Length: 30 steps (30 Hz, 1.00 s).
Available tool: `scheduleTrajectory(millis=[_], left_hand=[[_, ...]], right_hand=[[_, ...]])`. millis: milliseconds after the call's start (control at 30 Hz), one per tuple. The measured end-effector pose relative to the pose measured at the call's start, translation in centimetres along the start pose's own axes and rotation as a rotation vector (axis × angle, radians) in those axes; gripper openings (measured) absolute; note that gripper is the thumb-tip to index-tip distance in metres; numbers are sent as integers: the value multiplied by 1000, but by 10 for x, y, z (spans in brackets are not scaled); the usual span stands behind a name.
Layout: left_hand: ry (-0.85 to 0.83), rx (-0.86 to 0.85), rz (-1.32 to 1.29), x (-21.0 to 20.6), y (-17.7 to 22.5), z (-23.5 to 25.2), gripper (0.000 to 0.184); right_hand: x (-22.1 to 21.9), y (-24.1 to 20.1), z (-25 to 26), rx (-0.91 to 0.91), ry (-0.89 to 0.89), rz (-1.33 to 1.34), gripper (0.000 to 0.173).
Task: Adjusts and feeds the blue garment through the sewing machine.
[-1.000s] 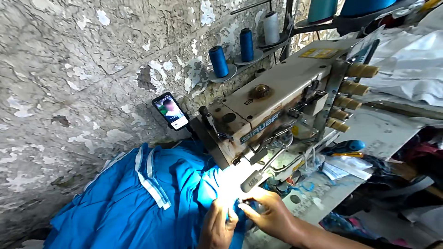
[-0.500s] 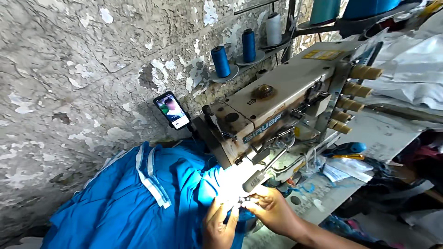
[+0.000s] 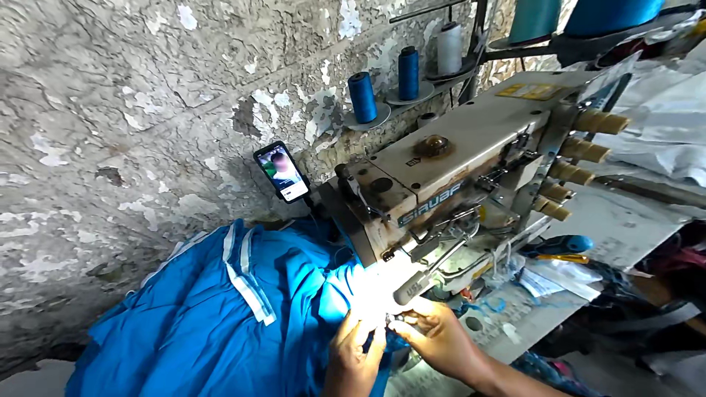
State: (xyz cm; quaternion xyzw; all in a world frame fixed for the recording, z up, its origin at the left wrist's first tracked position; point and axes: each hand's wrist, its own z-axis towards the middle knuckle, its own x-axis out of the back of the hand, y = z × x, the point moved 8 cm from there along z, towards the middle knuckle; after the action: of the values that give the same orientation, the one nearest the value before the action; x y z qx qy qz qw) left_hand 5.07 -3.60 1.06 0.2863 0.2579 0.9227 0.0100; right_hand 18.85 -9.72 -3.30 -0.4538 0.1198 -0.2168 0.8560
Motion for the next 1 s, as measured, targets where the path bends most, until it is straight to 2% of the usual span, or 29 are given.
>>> scheduleTrajectory(millis=[167, 267, 400, 600, 733, 867, 1000], left_hand=[[-97, -121, 137, -2, 7, 2, 13], [-99, -124, 156, -3, 5, 2, 12], [32, -140, 153, 0, 5, -1, 12], [232, -251, 168, -3, 11, -13, 18], [250, -310, 185, -6, 13, -14, 20], [212, -375, 186, -6, 12, -13, 23], [177, -311, 99, -3, 12, -1, 21]], right_hand=[[-1, 2, -2, 40, -29, -85, 14], [-4, 0, -2, 72, -51, -126, 13], [-7, -6, -3, 93, -35, -201, 15], [-4, -10, -7, 183, 107, -254, 16], [-2, -9, -9, 195, 173, -203, 13], [-2, -4, -8, 133, 207, -114, 14], [-2, -6, -6, 148, 218, -151, 14]])
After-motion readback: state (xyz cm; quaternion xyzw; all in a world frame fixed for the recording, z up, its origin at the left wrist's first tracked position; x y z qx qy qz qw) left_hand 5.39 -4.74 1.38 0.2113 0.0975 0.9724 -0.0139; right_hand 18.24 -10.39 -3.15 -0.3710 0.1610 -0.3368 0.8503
